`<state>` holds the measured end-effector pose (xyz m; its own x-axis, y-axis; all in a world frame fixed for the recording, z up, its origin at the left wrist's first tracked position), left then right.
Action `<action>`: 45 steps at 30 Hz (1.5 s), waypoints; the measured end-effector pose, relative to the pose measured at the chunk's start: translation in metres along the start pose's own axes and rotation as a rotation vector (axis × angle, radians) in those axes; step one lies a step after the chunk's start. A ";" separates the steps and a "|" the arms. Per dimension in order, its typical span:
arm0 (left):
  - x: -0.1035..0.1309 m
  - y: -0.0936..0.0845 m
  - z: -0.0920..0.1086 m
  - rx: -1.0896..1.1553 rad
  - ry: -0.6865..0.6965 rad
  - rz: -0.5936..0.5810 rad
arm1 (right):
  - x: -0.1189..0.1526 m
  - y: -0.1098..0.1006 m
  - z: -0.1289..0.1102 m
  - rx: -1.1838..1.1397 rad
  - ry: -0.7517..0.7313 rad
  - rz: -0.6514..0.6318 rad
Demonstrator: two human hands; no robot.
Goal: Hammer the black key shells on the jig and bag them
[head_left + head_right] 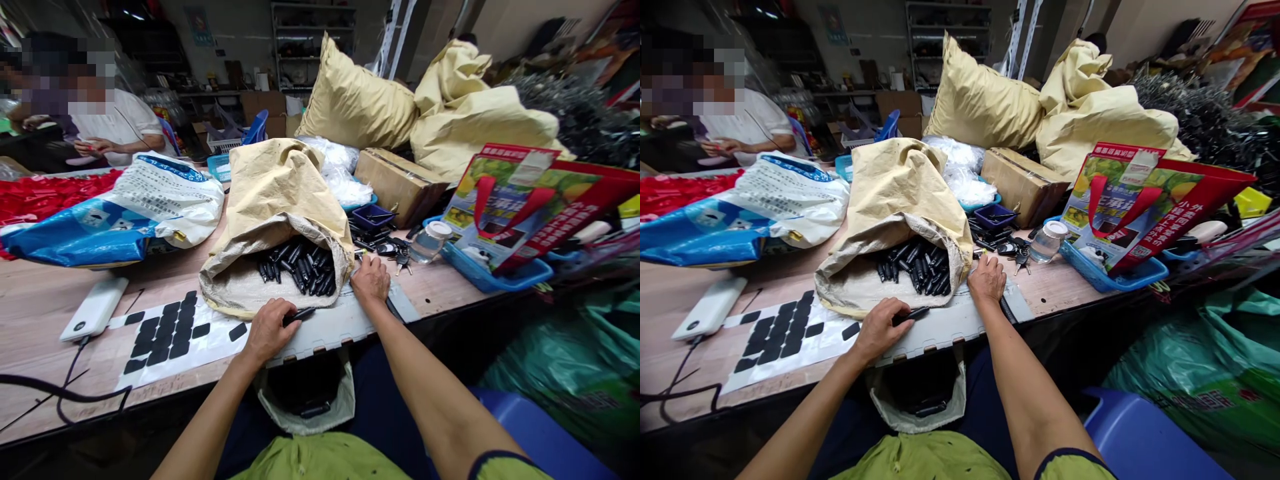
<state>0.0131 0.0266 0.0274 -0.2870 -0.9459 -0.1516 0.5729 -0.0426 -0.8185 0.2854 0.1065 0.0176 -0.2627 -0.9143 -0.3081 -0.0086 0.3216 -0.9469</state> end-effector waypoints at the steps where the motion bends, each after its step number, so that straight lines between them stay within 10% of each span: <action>1: -0.001 0.004 -0.001 -0.004 -0.023 0.012 | 0.000 0.000 0.000 -0.002 0.001 -0.002; 10: -0.004 0.019 -0.008 0.078 -0.116 0.047 | -0.011 -0.007 0.017 -0.245 0.144 -0.109; 14: -0.004 0.016 -0.008 0.094 -0.131 0.034 | 0.003 -0.029 0.031 -0.465 0.243 0.049; 17: -0.005 0.017 -0.009 0.091 -0.141 0.016 | 0.040 -0.052 0.023 -0.684 0.121 0.150; 21: -0.005 0.018 -0.010 0.103 -0.141 0.032 | 0.097 -0.074 -0.016 -0.912 -0.252 -0.016; 30: -0.004 0.017 -0.009 0.091 -0.144 0.042 | 0.145 -0.078 -0.060 -0.712 -0.518 -0.105; 45: -0.003 0.017 -0.009 0.119 -0.143 0.057 | 0.126 -0.074 -0.029 -0.649 -0.373 -0.034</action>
<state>0.0169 0.0319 0.0088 -0.1439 -0.9836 -0.1086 0.6741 -0.0171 -0.7384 0.2244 -0.0255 0.0513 0.0913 -0.9121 -0.3997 -0.6084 0.2666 -0.7475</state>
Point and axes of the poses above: each hand's wrist, its own x-axis away from the middle knuckle, its own y-axis out of the palm, z = x × y, the point moved 3 cm from there along -x, towards the middle knuckle, and after that the axes turned 6 degrees about -y, right-handed, at the moved point
